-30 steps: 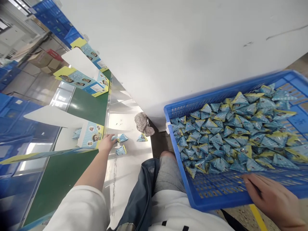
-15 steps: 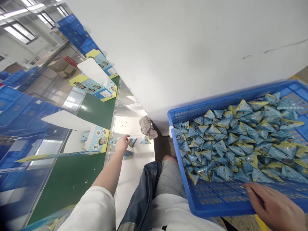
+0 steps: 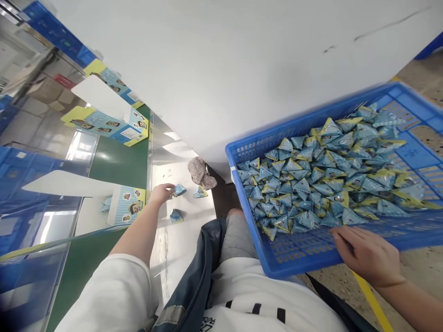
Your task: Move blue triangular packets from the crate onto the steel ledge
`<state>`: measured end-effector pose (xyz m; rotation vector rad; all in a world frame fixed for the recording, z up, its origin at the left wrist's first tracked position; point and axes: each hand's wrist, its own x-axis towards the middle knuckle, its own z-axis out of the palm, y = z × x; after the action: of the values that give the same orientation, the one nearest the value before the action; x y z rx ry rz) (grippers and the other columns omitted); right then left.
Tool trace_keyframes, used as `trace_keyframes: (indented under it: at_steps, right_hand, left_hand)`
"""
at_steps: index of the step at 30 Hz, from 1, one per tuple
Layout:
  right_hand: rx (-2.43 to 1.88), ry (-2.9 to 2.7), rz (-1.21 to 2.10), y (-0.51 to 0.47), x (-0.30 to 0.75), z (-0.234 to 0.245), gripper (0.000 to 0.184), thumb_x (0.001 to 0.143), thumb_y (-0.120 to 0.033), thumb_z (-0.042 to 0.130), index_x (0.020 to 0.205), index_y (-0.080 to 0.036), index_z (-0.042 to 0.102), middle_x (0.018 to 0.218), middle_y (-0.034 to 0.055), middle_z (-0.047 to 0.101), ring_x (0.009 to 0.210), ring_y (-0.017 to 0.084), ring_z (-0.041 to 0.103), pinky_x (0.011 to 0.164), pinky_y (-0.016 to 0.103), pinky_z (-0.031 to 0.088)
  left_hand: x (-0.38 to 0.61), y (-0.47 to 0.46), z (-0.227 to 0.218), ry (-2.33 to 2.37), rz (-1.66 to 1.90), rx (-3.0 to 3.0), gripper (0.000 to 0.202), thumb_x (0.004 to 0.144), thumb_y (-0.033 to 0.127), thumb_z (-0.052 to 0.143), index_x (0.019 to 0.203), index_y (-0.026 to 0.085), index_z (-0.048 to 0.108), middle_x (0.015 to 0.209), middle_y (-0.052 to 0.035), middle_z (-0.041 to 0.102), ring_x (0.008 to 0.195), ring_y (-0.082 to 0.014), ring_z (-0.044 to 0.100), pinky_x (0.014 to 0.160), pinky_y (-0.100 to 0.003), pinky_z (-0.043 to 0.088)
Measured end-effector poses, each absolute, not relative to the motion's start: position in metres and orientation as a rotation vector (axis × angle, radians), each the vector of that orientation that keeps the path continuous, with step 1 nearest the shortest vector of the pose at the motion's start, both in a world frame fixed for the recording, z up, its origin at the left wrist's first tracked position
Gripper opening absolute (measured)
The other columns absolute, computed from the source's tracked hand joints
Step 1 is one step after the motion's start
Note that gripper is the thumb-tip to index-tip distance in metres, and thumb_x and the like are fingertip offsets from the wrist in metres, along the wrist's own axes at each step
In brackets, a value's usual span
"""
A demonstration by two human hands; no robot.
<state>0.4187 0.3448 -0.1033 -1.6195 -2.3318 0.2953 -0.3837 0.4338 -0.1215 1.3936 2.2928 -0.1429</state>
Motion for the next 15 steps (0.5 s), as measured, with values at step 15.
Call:
trace_keyframes:
  at_steps: [15]
  right_hand:
    - [-1.397, -2.504, -0.026, 0.350, 0.411, -0.093, 0.017, 0.107, -0.023, 0.062, 0.099, -0.023, 0.078, 0.094, -0.0003, 0.088, 0.085, 0.019, 0.085, 0.076, 0.033, 0.060]
  left_hand:
    - [-0.396, 0.462, -0.119, 2.231, -0.398, 1.560, 0.029, 0.099, 0.031, 0.071, 0.123, 0.026, 0.087, 0.114, -0.0096, 0.089, 0.110, -0.0314, 0.080, 0.102, -0.038, 0.060]
